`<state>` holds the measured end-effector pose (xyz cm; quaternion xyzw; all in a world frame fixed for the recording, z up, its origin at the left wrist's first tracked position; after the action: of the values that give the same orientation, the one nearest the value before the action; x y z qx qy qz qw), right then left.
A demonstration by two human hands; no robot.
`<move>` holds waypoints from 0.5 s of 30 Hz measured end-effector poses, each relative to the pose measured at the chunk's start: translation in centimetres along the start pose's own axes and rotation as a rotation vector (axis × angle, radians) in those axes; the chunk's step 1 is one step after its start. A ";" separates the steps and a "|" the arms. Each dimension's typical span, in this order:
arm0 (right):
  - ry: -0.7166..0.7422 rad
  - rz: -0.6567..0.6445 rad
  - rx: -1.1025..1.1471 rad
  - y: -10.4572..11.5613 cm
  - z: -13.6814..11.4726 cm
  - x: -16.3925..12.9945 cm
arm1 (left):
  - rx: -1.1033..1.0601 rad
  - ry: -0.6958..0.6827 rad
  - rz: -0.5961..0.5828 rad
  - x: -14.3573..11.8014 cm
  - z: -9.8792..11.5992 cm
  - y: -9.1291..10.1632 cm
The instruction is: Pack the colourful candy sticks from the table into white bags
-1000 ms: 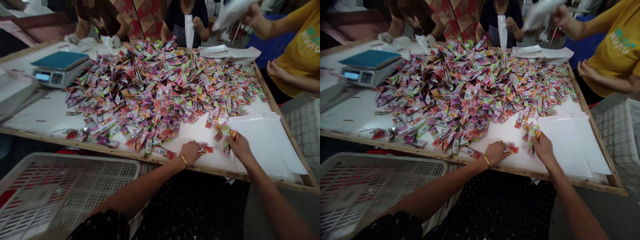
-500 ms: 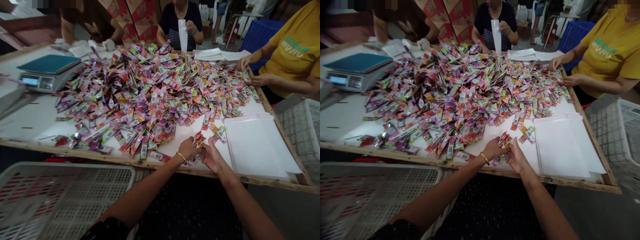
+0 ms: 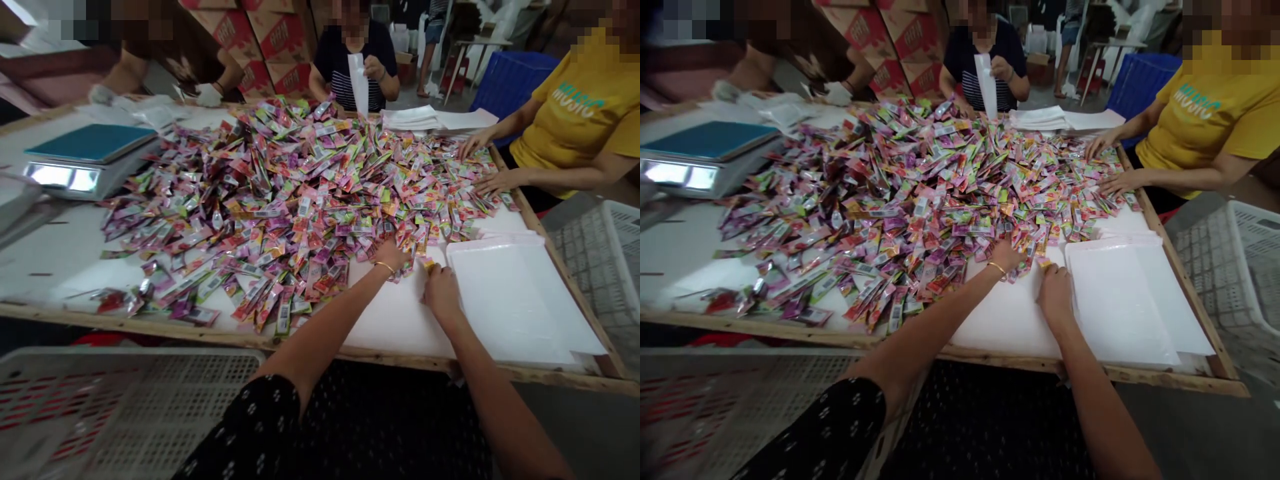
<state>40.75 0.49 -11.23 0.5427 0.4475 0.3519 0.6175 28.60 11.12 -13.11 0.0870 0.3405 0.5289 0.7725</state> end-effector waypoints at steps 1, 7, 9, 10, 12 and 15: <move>-0.008 0.014 0.028 -0.3 0.2 -0.2 | 0.065 -0.014 -0.006 0.5 0.7 -0.4; -0.158 -0.040 0.378 -1.1 3.1 1.1 | 0.492 -0.150 -0.071 0.4 2.1 -1.9; -0.153 -0.046 0.411 -1.1 3.3 2.0 | 0.551 -0.165 -0.087 -0.6 1.4 -1.4; -0.148 -0.039 0.419 -1.0 3.2 2.4 | 0.569 -0.164 -0.090 -1.2 0.8 -1.1; -0.143 0.015 0.433 -0.5 2.7 3.4 | 0.592 -0.160 -0.085 -2.2 -0.4 -0.3; -0.123 0.159 0.416 0.5 1.4 5.5 | 0.582 -0.118 -0.051 -3.4 -1.7 0.6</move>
<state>44.06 5.14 -11.67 0.7124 0.4277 0.2657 0.4889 26.37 8.06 -12.63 0.3267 0.4344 0.3835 0.7467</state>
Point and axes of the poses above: each hand's wrist, its own x-axis towards the middle knuckle, its own y-axis out of the back of the hand, z = x × y, the point moved 4 cm from there along x, towards the middle knuckle, and after that the axes turned 2 degrees about -z, right-handed, at the moved point
